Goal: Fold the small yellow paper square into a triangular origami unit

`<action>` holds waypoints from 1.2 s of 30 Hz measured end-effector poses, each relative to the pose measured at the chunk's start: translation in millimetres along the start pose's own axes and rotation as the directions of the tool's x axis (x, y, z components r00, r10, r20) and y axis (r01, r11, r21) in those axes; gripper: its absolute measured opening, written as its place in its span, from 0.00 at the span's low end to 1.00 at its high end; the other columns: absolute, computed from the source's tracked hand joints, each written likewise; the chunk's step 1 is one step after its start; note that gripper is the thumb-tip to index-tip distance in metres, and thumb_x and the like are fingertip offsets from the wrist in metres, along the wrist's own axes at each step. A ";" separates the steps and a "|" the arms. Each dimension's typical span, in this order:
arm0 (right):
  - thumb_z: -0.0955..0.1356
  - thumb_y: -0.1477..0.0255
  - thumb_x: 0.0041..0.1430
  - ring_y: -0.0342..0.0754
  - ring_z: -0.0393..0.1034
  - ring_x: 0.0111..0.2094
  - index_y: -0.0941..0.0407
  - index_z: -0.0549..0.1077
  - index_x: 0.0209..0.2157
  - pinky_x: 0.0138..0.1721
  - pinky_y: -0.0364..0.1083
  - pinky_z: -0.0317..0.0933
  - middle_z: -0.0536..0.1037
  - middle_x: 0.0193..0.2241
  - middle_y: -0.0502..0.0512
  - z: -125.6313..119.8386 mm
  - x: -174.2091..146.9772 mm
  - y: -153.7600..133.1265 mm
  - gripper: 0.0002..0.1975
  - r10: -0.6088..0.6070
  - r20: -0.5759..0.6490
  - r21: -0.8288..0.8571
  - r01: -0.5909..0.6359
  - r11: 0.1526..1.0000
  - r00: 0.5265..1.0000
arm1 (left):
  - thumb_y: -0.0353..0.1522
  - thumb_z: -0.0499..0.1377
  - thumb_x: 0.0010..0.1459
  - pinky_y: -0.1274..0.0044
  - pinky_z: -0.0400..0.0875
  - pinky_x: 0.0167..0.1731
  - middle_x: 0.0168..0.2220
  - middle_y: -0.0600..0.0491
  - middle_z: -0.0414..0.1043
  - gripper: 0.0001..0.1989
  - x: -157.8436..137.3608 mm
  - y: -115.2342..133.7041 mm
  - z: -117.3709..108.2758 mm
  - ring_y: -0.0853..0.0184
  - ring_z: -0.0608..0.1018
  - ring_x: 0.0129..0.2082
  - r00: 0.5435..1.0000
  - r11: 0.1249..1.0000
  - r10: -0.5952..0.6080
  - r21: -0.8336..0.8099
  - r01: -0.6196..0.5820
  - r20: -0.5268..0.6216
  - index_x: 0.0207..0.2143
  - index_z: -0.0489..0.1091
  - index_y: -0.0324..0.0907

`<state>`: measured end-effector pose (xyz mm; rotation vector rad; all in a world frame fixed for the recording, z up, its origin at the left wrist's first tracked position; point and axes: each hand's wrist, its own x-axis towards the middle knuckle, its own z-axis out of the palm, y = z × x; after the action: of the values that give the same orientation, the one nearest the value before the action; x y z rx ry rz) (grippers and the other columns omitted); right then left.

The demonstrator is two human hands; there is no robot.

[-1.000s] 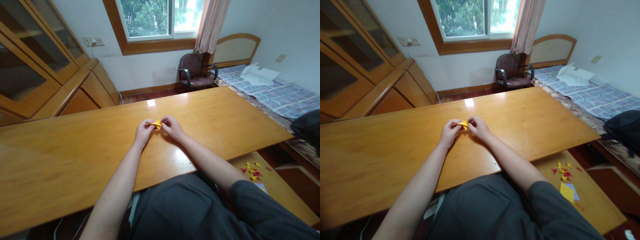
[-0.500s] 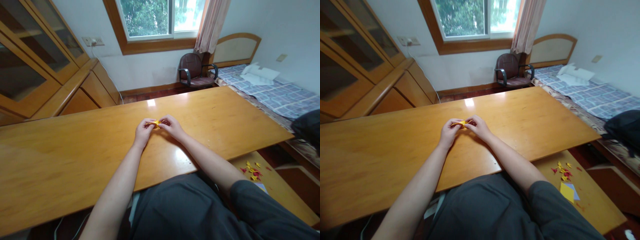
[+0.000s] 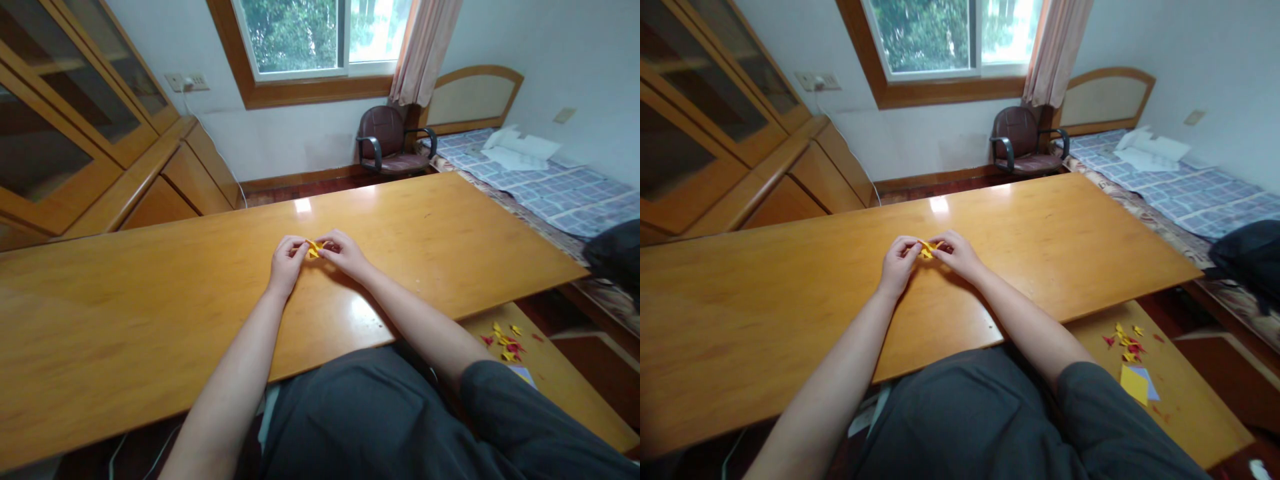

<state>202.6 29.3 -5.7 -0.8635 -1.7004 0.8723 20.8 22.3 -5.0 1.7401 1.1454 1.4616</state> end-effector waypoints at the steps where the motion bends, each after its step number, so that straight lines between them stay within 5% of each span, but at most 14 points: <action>1: 0.71 0.68 0.55 0.43 0.68 0.34 0.57 0.77 0.40 0.36 0.44 0.64 0.73 0.36 0.54 -0.4 0.1 -0.2 0.11 -0.011 0.003 -0.010 0.011 1.000 1.000 | 0.37 0.60 0.58 0.77 0.71 0.37 0.35 0.52 0.70 0.08 0.0 0.8 -0.4 0.67 0.74 0.37 0.999 0.998 0.031 0.053 -0.030 -0.009 0.32 0.74 0.42; 10: 0.69 0.65 0.57 0.45 0.68 0.36 0.57 0.77 0.39 0.39 0.45 0.63 0.72 0.36 0.54 -0.9 -0.2 -3.1 0.11 0.007 0.037 0.024 -0.008 1.000 0.999 | 0.35 0.59 0.59 0.77 0.67 0.34 0.29 0.54 0.71 0.07 -1.7 13.1 -0.7 0.69 0.72 0.31 0.995 0.963 0.103 0.250 -0.101 0.005 0.31 0.73 0.42; 16: 0.67 0.57 0.58 0.43 0.67 0.33 0.57 0.75 0.31 0.37 0.43 0.63 0.71 0.30 0.51 0.0 1.2 -0.6 0.16 0.145 0.041 0.111 -0.149 0.983 0.989 | 0.37 0.59 0.59 0.78 0.68 0.28 0.27 0.55 0.71 0.09 -3.7 11.7 3.5 0.71 0.73 0.23 0.999 0.994 -0.018 0.110 0.015 0.030 0.32 0.73 0.42; 24: 0.70 0.54 0.54 0.43 0.67 0.32 0.57 0.75 0.32 0.37 0.43 0.62 0.73 0.29 0.50 2.7 0.6 5.3 0.19 0.252 0.055 0.230 -0.258 0.938 0.966 | 0.38 0.61 0.57 0.78 0.71 0.29 0.26 0.55 0.74 0.09 -5.1 10.1 6.7 0.70 0.77 0.23 0.997 0.995 -0.077 0.060 0.075 0.023 0.33 0.72 0.41; 36: 0.72 0.58 0.52 0.45 0.69 0.34 0.57 0.77 0.31 0.40 0.45 0.64 0.75 0.30 0.51 2.6 1.5 6.5 0.15 0.195 0.031 0.175 -0.197 0.965 0.980 | 0.38 0.61 0.56 0.78 0.74 0.27 0.27 0.54 0.75 0.10 -6.0 11.8 7.9 0.68 0.79 0.24 0.986 0.986 -0.157 -0.047 0.160 0.057 0.32 0.71 0.40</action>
<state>200.6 33.4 -11.3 -0.9159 -1.5392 1.1470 31.1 12.3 0.5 1.6046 1.1803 1.3303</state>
